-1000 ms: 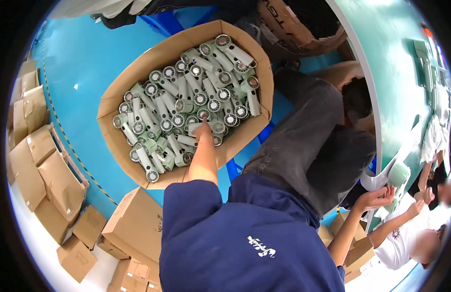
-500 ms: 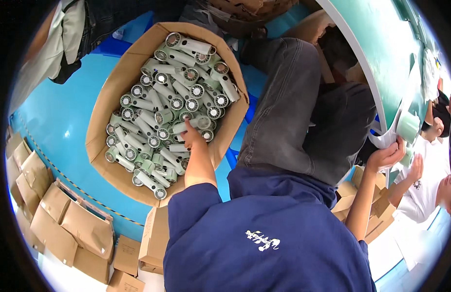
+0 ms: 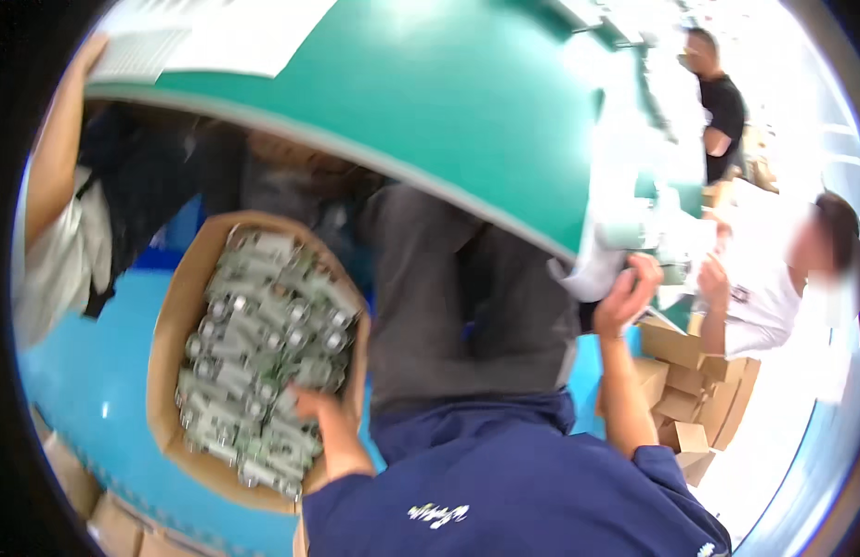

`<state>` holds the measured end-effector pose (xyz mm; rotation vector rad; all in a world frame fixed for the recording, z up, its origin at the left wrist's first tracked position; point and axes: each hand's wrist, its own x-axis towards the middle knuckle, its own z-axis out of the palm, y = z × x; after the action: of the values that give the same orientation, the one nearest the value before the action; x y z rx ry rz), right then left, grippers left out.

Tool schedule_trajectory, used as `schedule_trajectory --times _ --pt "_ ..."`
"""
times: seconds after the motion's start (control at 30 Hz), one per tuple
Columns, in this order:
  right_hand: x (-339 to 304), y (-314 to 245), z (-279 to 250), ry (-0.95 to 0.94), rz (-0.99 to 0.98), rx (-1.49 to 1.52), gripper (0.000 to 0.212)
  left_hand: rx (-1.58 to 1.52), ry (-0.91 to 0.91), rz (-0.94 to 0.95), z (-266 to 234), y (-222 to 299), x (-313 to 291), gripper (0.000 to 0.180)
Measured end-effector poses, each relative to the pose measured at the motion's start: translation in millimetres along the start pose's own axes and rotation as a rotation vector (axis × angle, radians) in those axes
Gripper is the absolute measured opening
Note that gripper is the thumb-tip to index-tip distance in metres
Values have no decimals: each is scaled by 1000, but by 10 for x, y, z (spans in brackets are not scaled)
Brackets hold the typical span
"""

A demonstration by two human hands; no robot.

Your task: Applying labels to the bottom of handheld fans at an assembly line.

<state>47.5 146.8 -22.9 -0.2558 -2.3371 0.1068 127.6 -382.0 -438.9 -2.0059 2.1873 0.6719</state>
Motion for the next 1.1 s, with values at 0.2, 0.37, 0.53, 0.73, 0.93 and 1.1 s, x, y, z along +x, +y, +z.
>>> schedule_trajectory --times 0.2,0.37,0.53,0.73,0.93,1.1 --pt "-75 -95 -183 211 382 496 26 -569 383 470 -653 417 85 53" --pt "-789 -108 -127 -73 7 427 16 -649 235 803 -1488 945 -28 55" --pt "318 -1406 -707 -342 -33 1218 53 -879 -432 1857 -2826 2234 -2107 33" --pt "439 -1030 -859 -774 -115 1331 51 -730 -1727 2025 -2586 2125 -3579 43" --pt "-239 -480 -1022 -732 385 1170 41 -219 -2015 1976 -2426 2063 -4274 34" --pt "-529 -717 -1066 -389 1059 1364 20 -81 -2252 1512 -2647 2005 -4461 35"
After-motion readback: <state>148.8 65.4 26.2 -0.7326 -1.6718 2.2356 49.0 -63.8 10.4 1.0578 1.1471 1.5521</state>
